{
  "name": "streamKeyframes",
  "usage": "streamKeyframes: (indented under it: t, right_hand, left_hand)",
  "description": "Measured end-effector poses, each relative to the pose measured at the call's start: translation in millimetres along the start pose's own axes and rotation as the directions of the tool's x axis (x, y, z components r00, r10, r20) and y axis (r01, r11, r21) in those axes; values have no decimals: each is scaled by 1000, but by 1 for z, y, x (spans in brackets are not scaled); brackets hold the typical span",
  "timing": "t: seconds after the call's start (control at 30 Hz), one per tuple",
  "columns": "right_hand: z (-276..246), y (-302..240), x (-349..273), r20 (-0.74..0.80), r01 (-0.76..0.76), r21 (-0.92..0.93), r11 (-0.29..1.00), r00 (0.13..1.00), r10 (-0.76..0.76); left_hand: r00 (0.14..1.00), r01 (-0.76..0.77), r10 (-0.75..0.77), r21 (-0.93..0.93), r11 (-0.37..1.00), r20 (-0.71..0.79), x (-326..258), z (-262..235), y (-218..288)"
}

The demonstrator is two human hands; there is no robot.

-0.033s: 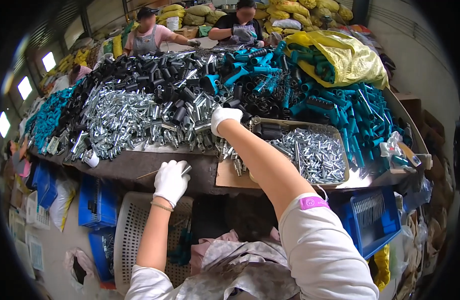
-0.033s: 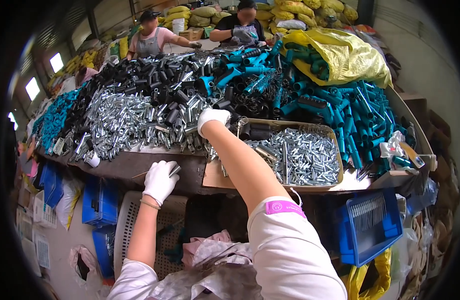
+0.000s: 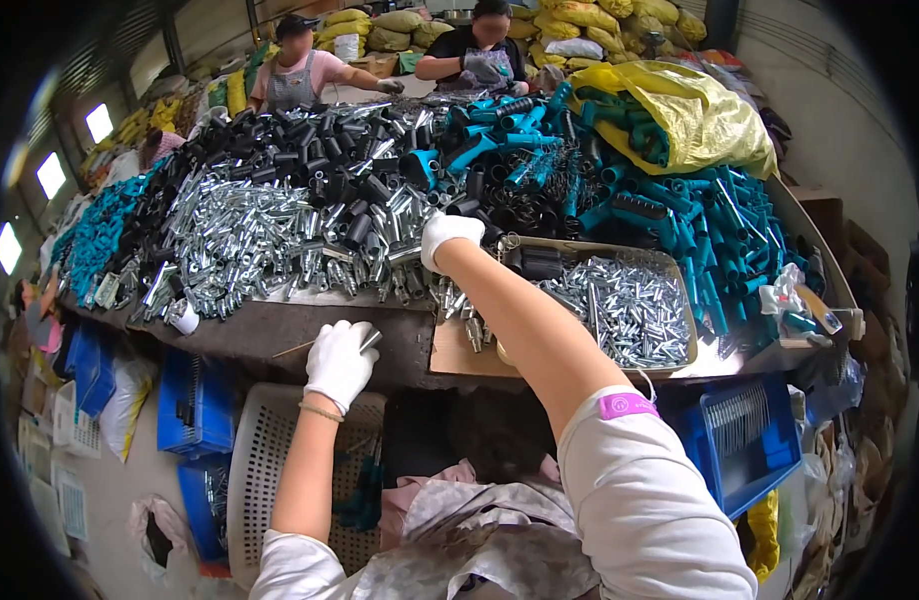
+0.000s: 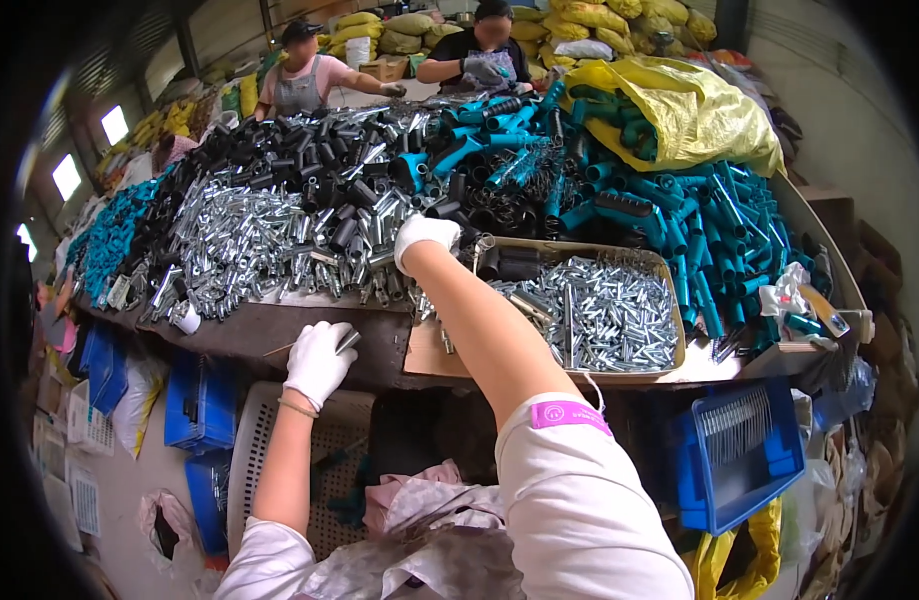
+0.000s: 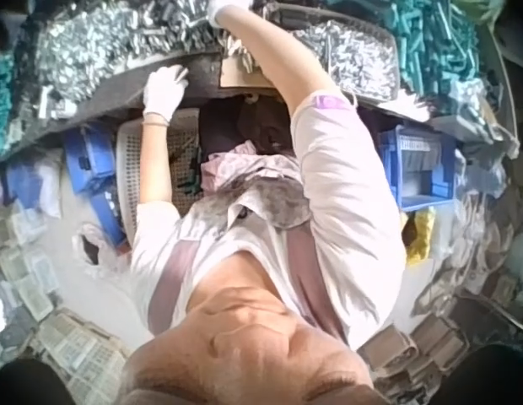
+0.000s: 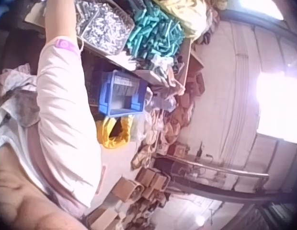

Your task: Assembling metal sleeves into plastic handles and securing them using a screwdriver.

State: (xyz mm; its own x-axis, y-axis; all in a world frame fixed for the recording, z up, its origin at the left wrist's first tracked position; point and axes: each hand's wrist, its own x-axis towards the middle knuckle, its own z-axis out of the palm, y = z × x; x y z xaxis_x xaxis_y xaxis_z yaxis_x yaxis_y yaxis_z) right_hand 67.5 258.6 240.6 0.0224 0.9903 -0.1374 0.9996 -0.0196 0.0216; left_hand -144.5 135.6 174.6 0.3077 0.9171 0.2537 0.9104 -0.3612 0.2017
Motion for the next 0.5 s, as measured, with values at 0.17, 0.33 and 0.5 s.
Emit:
streamKeyframes:
  t: [0.17,0.33,0.5]
  right_hand:
    - [-8,20,6,-143,-84,383,920,979,149]
    - [-30,45,-19,-88,85,658,748,995,-36]
    - [8,51,-123,-281,286,958,-17,926,-253]
  left_hand:
    - [985,74,-129,-383,921,-119,-13,5,2]
    - [966,214,-191,-955,204,175,-38,0,36]
    - [977,215,-35,-953,215,212,-48,-3,77]
